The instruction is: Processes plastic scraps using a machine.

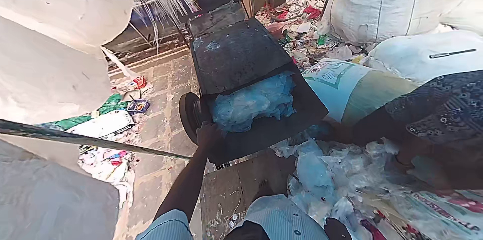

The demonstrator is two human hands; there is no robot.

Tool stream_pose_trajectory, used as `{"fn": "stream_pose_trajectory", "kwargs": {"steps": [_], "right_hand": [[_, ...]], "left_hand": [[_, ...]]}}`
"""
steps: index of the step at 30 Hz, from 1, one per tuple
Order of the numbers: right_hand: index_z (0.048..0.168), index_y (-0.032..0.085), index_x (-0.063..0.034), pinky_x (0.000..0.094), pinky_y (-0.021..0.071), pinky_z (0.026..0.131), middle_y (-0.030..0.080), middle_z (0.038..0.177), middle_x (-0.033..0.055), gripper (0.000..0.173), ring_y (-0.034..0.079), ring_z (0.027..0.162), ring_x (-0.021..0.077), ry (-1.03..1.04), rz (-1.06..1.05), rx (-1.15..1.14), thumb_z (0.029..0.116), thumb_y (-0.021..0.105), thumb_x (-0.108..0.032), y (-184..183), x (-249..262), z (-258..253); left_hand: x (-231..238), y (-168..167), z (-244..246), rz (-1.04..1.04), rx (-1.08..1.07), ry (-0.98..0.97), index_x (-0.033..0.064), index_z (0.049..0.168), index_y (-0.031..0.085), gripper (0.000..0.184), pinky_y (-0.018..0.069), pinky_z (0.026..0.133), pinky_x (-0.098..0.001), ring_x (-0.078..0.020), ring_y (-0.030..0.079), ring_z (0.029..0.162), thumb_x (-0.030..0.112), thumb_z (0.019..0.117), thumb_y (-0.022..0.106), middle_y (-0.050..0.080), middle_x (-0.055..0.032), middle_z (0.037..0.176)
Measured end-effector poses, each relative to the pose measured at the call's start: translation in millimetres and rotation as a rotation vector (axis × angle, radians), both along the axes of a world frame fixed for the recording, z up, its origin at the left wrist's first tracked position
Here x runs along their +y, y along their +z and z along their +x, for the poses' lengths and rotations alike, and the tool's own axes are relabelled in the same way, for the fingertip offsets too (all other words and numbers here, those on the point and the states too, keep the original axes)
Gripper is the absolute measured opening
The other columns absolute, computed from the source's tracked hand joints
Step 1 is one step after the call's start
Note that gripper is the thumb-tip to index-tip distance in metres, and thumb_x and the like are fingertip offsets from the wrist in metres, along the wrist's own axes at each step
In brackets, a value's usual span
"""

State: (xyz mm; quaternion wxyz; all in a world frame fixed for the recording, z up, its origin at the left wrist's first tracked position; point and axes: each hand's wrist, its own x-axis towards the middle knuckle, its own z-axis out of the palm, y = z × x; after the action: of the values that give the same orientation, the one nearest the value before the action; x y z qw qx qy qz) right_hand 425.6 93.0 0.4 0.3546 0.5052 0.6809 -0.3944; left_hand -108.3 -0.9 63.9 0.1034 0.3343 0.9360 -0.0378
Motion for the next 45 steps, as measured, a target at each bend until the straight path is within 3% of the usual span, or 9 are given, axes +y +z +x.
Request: {"fn": "stream_pose_trajectory", "kwargs": {"steps": [2,4,8,13,19,28,31,36,45], "right_hand": [[0.12,0.069,0.0053,0.0577,0.0459,0.104,0.067,0.127,0.0258,0.032,0.062,0.123,0.0404,-0.081,0.044,0.042,0.1026,0.057,-0.02,-74,0,24],[0.116,0.07,0.0034,0.0593,0.0464,0.102,0.068,0.124,0.0245,0.03,0.063,0.121,0.0399,-0.117,0.047,0.033,0.0999,0.06,-0.021,-100,-2,36],[0.119,0.068,0.0045,0.0614,0.0463,0.102,0.065,0.128,0.0254,0.033,0.06,0.125,0.0416,-0.135,0.001,0.003,0.0985,0.063,-0.02,-100,-2,43],[0.118,0.067,0.0044,0.0575,0.0485,0.099,0.068,0.121,0.0238,0.029,0.065,0.116,0.0377,-0.389,-0.004,0.072,0.1011,0.058,-0.017,-106,-8,52],[0.119,0.067,0.0062,0.0612,0.0455,0.103,0.065,0.128,0.0263,0.033,0.06,0.125,0.0415,-0.336,0.0,0.07,0.1038,0.052,-0.019,-99,-17,51],[0.12,0.067,0.0062,0.0613,0.0452,0.103,0.065,0.128,0.0264,0.034,0.06,0.125,0.0414,-0.388,0.016,0.108,0.1051,0.05,-0.019,-110,-25,55],[0.119,0.067,0.0056,0.0607,0.0454,0.102,0.065,0.128,0.0258,0.034,0.061,0.124,0.0409,-0.416,0.023,0.099,0.1051,0.049,-0.02,-111,-23,55],[0.119,0.067,0.0058,0.0621,0.0455,0.102,0.066,0.126,0.0267,0.034,0.061,0.123,0.0421,-0.452,0.01,0.088,0.1045,0.051,-0.021,-109,-22,54],[0.121,0.067,0.0063,0.06,0.0443,0.105,0.065,0.128,0.0271,0.039,0.06,0.125,0.0411,-0.532,0.017,0.143,0.1075,0.046,-0.024,-104,-26,56]], "left_hand": [[1,0,2,-0.008,0.004,-0.016,0.0174,0.123,0.074,0.037,0.0419,0.106,-0.063,-0.0325,0.048,0.141,0.041,0.0978,0.061,0.068,-0.0074,0.134],[3,-2,4,-0.024,0.035,-0.036,0.0167,0.12,0.075,0.033,0.0426,0.105,-0.0634,-0.0335,0.05,0.139,0.038,0.0981,0.062,0.069,-0.0081,0.131],[1,-11,2,-0.016,0.114,-0.135,0.0112,0.113,0.077,0.033,0.0405,0.109,-0.0625,-0.0397,0.053,0.135,0.037,0.1004,0.062,0.072,-0.0153,0.123],[1,-8,5,0.004,0.087,-0.132,0.0101,0.116,0.076,0.034,0.04,0.104,-0.0699,-0.0446,0.055,0.131,0.037,0.1011,0.06,0.07,-0.02,0.125],[3,-1,13,-0.047,0.064,-0.142,0.0119,0.119,0.075,0.034,0.0401,0.103,-0.0721,-0.0467,0.053,0.133,0.036,0.1018,0.058,0.067,-0.0228,0.129],[3,-3,10,-0.057,0.062,-0.109,0.0093,0.12,0.074,0.039,0.0407,0.103,-0.0715,-0.0479,0.053,0.132,0.039,0.1016,0.058,0.066,-0.0245,0.13],[5,4,16,-0.049,0.043,-0.096,0.0071,0.121,0.073,0.037,0.0383,0.108,-0.0686,-0.0455,0.053,0.133,0.036,0.1018,0.059,0.065,-0.0246,0.132],[0,-11,4,-0.04,0.059,-0.105,0.0058,0.118,0.074,0.04,0.0394,0.106,-0.07,-0.047,0.053,0.133,0.039,0.1007,0.06,0.066,-0.0256,0.13],[3,-6,8,-0.058,0.054,-0.094,0.0077,0.118,0.074,0.04,0.0378,0.107,-0.0702,-0.0467,0.05,0.136,0.04,0.1021,0.058,0.066,-0.0232,0.131]]}}
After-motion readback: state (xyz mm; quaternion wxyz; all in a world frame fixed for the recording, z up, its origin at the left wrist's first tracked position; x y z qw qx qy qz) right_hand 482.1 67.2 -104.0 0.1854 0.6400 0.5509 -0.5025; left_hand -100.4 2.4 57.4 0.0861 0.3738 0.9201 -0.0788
